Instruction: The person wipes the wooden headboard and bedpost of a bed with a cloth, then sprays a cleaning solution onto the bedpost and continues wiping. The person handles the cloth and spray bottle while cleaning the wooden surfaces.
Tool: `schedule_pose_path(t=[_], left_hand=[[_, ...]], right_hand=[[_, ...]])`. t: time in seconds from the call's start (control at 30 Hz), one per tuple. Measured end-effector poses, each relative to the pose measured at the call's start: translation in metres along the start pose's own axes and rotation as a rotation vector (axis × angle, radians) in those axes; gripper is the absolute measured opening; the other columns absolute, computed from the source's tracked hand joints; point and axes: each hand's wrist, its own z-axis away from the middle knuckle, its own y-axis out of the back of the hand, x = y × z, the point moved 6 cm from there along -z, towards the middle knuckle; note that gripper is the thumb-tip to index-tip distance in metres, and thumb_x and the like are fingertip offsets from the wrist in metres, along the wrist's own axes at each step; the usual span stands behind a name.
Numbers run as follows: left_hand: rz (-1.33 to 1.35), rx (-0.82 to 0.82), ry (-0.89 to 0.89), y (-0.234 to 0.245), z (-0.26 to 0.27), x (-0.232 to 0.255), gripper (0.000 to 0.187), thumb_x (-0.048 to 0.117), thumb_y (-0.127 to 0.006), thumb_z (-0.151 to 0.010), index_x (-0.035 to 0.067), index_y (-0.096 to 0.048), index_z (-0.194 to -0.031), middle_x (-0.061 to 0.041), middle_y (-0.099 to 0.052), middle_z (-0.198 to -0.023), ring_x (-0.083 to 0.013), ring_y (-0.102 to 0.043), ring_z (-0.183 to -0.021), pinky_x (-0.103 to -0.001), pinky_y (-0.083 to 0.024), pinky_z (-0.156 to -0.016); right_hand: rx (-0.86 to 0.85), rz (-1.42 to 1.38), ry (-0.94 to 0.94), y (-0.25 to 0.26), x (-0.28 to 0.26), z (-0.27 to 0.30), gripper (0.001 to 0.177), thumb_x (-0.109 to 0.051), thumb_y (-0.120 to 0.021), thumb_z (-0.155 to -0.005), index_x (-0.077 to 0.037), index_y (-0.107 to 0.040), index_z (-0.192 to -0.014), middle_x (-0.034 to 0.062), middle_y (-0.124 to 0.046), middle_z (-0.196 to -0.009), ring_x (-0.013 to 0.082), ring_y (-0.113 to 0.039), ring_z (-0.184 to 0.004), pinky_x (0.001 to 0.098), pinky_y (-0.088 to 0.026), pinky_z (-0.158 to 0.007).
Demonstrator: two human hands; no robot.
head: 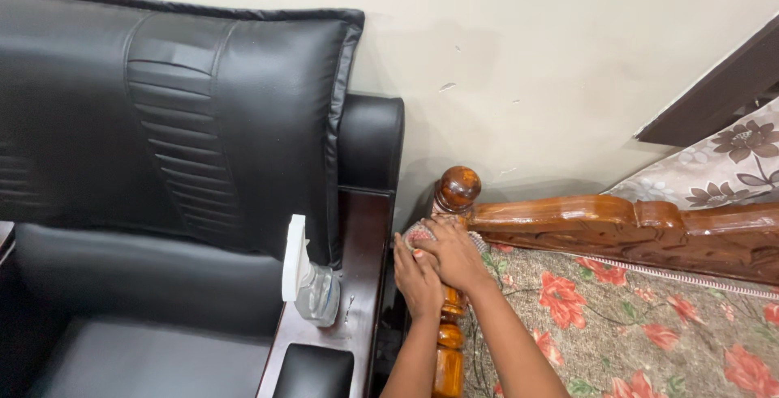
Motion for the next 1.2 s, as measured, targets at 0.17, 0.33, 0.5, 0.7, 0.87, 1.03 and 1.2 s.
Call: schedule_pose_path(t=[0.17,0.33,0.5,0.7,0.87,1.03,1.2], left_hand=[[-0.05,-0.009,-0.052,0.003,0.0,0.009,0.063,0.042,-0.03,-0.106,0.008,-0.031,-0.159,-0.018,-0.042,-0.158,-0.0374,-0.041,-0.145,-0.057,-0.023,-0.119],[-0.054,-0.047,-0.028,0.005,-0.001,0.011,0.061,0.04,-0.032,-0.106,0.01,-0.031,-0.158,-0.016,-0.042,-0.159,-0.0354,-0.041,-0.145,-0.058,-0.023,-0.119],[-0.097,-0.061,-0.064,0.002,-0.004,0.012,0.062,0.037,-0.035,-0.104,0.008,-0.03,-0.159,-0.016,-0.04,-0.16,-0.0347,-0.039,-0.146,-0.059,-0.021,-0.119],[-0.215,-0.259,-0.022,-0.017,-0.011,0.013,0.059,0.029,-0.047,-0.103,0.009,-0.031,-0.157,-0.016,-0.036,-0.16,-0.0316,-0.031,-0.15,-0.061,-0.015,-0.119],[-0.226,-0.338,0.011,-0.037,-0.021,0.002,0.062,0.015,-0.052,-0.093,0.012,-0.042,-0.154,-0.012,-0.047,-0.156,-0.0295,-0.041,-0.147,-0.051,-0.027,-0.122],[-0.113,-0.241,0.032,-0.061,-0.032,0.004,0.054,0.018,-0.053,-0.099,0.004,-0.043,-0.151,-0.022,-0.042,-0.156,-0.0381,-0.041,-0.142,-0.044,-0.034,-0.117],[-0.169,-0.272,0.033,-0.056,-0.029,0.017,0.056,0.017,-0.05,-0.098,0.003,-0.04,-0.152,-0.023,-0.04,-0.157,-0.0375,-0.041,-0.143,-0.043,-0.034,-0.117]], right_hand=[[0.286,-0.288,-0.616,-0.016,0.051,0.061,0.031,-0.024,-0.059,-0.092,-0.019,-0.072,-0.12,0.0158,-0.051,-0.137,0.0404,-0.061,-0.116,0.055,-0.05,-0.096],[0.246,-0.399,-1.209,-0.013,0.088,0.117,0.037,-0.02,-0.057,-0.094,-0.02,-0.068,-0.13,0.0144,-0.049,-0.129,0.0361,-0.064,-0.106,0.0493,-0.061,-0.085],[0.192,-0.166,-0.234,0.006,0.023,0.021,0.03,-0.009,-0.06,-0.092,-0.015,-0.073,-0.118,0.0138,-0.063,-0.13,0.0352,-0.061,-0.123,0.0497,-0.05,-0.108],[0.146,-0.02,-0.308,-0.018,0.039,0.014,0.028,-0.009,-0.065,-0.08,-0.01,-0.075,-0.107,0.0162,-0.061,-0.129,0.037,-0.054,-0.123,0.0493,-0.049,-0.1],[0.283,-0.302,-0.967,-0.05,0.107,0.066,0.036,-0.008,-0.056,-0.092,-0.013,-0.069,-0.125,0.0113,-0.06,-0.125,0.0286,-0.062,-0.108,0.0441,-0.056,-0.094],[0.32,-0.259,-1.013,-0.024,0.141,0.055,0.038,-0.015,-0.051,-0.102,-0.013,-0.062,-0.138,0.0154,-0.055,-0.124,0.0285,-0.061,-0.105,0.0439,-0.056,-0.092],[0.248,-0.15,-0.552,-0.047,0.165,0.017,0.055,-0.003,-0.047,-0.099,0.001,-0.047,-0.153,0.025,-0.048,-0.148,0.0421,-0.046,-0.134,0.0517,-0.034,-0.111]])
